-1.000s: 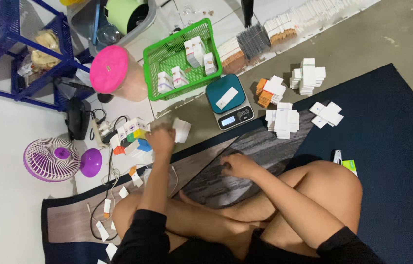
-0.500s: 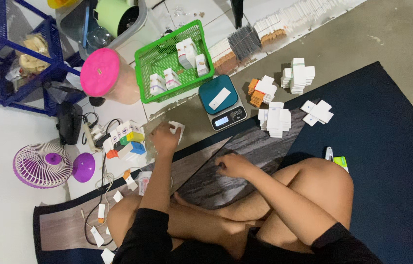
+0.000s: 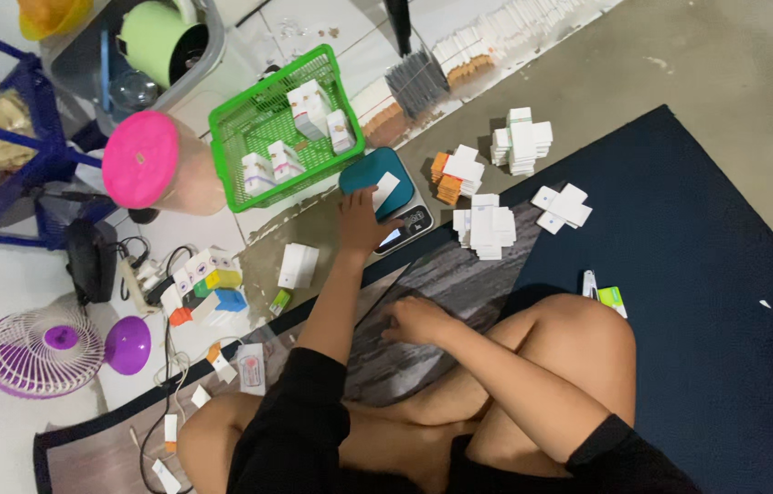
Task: The person sits on a mat and repeatedly picks up small white boxes, places them on a digital scale, and then moves them to a green basket or a pile on the floor. The person handles the boxes one by one, using the scale to measure their weight before sorting them.
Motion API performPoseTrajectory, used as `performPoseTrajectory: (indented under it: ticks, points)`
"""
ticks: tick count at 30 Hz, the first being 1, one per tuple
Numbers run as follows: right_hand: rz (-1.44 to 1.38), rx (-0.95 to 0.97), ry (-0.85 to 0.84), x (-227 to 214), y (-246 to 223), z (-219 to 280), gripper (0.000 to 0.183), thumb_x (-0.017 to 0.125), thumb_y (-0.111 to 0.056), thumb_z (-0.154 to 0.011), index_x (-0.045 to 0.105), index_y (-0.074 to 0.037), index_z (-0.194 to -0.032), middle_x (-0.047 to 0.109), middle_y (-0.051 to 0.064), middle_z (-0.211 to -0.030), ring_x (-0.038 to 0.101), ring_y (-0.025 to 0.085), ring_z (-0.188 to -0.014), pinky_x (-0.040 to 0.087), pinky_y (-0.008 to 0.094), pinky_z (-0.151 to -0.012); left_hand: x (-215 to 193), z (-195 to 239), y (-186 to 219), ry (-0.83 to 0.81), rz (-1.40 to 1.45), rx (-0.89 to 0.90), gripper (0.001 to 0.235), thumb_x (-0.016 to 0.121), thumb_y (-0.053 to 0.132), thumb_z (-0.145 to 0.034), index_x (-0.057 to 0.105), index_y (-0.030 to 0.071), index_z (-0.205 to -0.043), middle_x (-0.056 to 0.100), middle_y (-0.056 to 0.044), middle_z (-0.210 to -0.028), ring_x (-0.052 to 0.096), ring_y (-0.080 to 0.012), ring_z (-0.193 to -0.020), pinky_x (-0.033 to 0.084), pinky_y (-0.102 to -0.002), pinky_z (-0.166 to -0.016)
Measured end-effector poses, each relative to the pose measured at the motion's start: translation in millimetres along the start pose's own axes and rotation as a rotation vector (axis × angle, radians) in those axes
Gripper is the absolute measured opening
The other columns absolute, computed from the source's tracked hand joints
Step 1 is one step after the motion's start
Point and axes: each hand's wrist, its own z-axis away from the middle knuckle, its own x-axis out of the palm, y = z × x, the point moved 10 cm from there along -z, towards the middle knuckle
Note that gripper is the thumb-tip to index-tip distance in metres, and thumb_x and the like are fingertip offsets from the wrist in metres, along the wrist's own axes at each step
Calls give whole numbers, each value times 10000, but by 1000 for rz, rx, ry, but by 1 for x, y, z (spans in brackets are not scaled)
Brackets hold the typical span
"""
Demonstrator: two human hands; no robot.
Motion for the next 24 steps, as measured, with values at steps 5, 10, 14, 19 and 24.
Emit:
performPoseTrajectory:
  ticks: [5,10,14,19,24]
  points:
    - [-30,-1,14,-9,-8,3,376,694,-338,-830,717,-45,-1064,740,152,-878,723,346,-804,576,460,-692,27,11,-11,9,-223,-5,444,715,367,-884,524,174,-1236,490,-36,-1187,460,-223,-1203,411,-464,-1036]
    - [-99,33,55,-13,14,-4,337,666,-198,-833,695,-78,-1146,726,166,-1014,717,339,-892,580,449,-730,14,47,-17,147,-180,-19,155,677,295,-923,647,285,-1074,629,68,-1014,600,-146,-993,440,-427,-960]
    - [-125,19,453,-69,26,3,334,712,-149,-764,654,-84,-1086,640,212,-1157,638,457,-1037,535,538,-867,-27,86,2,68,-20,-120,136,606,316,-957,693,220,-996,689,-7,-843,662,-182,-825,489,-418,-922]
    - [126,1,498,-61,29,9,698,781,-162,-710,532,-114,-1361,528,211,-1273,564,467,-1136,518,553,-920,-22,150,19,-89,204,39,128,614,241,-972,675,222,-1083,713,0,-845,698,-199,-806,529,-469,-903]
    - [271,4,428,-35,43,0,144,705,-188,-804,739,-167,-942,737,100,-905,704,336,-900,543,456,-790,-23,182,26,-169,257,7,148,637,211,-919,695,159,-1046,733,-70,-962,700,-267,-927,485,-446,-934]
